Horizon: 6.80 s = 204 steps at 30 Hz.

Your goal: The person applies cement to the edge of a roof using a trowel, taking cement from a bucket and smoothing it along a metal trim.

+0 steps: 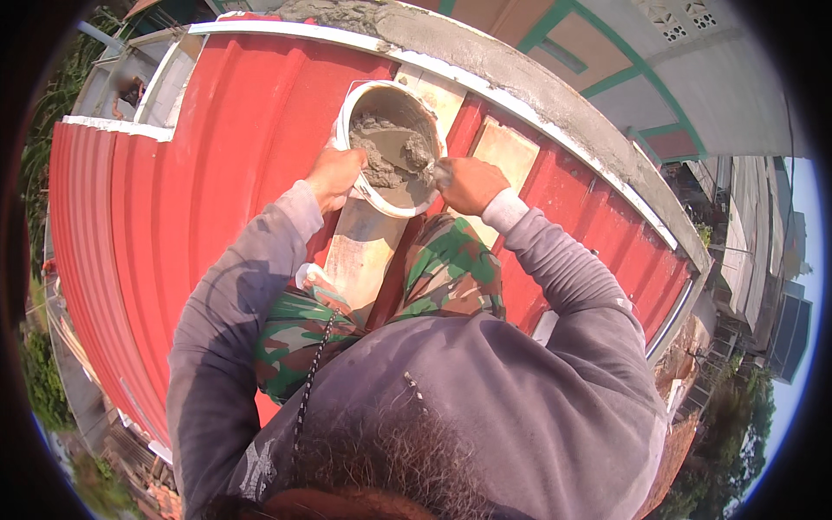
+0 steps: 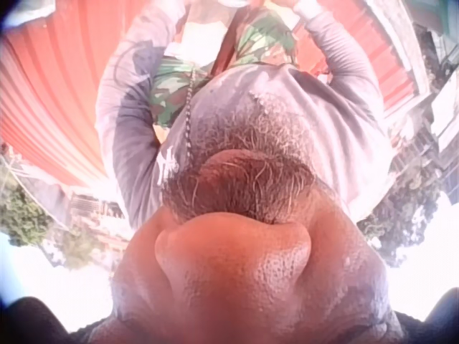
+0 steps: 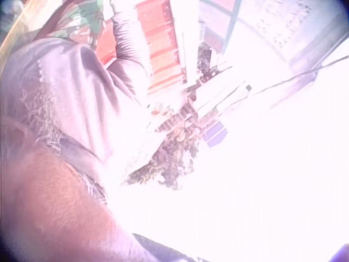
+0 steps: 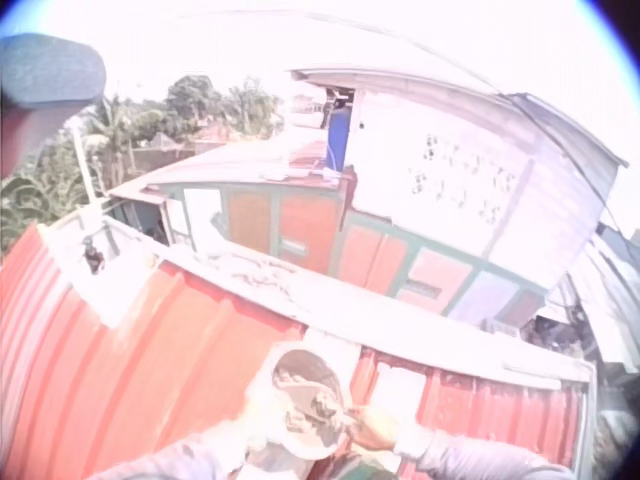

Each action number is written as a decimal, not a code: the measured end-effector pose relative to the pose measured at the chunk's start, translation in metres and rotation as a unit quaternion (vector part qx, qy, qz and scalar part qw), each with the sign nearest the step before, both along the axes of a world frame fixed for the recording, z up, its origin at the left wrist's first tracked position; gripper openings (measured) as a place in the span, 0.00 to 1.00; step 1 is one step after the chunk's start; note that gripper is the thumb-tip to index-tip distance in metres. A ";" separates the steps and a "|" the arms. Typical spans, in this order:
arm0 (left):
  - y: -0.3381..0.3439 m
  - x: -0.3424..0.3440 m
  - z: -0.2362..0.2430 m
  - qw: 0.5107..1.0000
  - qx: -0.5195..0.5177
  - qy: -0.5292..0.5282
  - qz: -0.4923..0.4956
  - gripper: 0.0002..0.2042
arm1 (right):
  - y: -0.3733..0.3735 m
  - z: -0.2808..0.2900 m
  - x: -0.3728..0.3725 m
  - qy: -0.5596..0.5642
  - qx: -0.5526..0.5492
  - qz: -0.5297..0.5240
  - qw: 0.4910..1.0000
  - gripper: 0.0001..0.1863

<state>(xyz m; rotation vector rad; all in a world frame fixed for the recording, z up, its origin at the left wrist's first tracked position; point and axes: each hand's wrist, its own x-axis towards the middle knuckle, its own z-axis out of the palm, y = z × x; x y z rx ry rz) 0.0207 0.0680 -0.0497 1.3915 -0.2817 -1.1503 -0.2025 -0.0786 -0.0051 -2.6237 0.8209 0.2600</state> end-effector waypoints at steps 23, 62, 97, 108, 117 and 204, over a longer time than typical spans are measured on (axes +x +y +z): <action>0.007 0.001 -0.003 0.999 -0.003 0.038 -0.002 0.28 | 0.004 -0.066 -0.007 -0.077 0.441 -0.067 0.892 0.22; 0.007 0.024 0.026 0.980 0.063 0.169 0.085 0.19 | -0.168 -0.039 0.330 -0.177 -0.228 -0.037 0.957 0.22; 0.005 0.007 0.005 0.996 0.061 0.070 0.003 0.23 | 0.000 -0.002 -0.013 -0.045 -0.179 0.105 0.977 0.20; 0.006 -0.032 0.012 0.995 -0.007 -0.090 -0.041 0.39 | 0.002 -0.011 0.031 0.116 -0.210 0.128 0.962 0.13; 0.010 -0.019 -0.006 0.983 0.002 -0.167 -0.078 0.43 | 0.000 0.041 0.006 0.116 -0.170 0.101 0.973 0.14; 0.191 0.021 0.118 0.939 -0.083 0.190 0.276 0.17 | -0.137 -0.100 0.314 -0.377 0.535 -0.444 0.612 0.23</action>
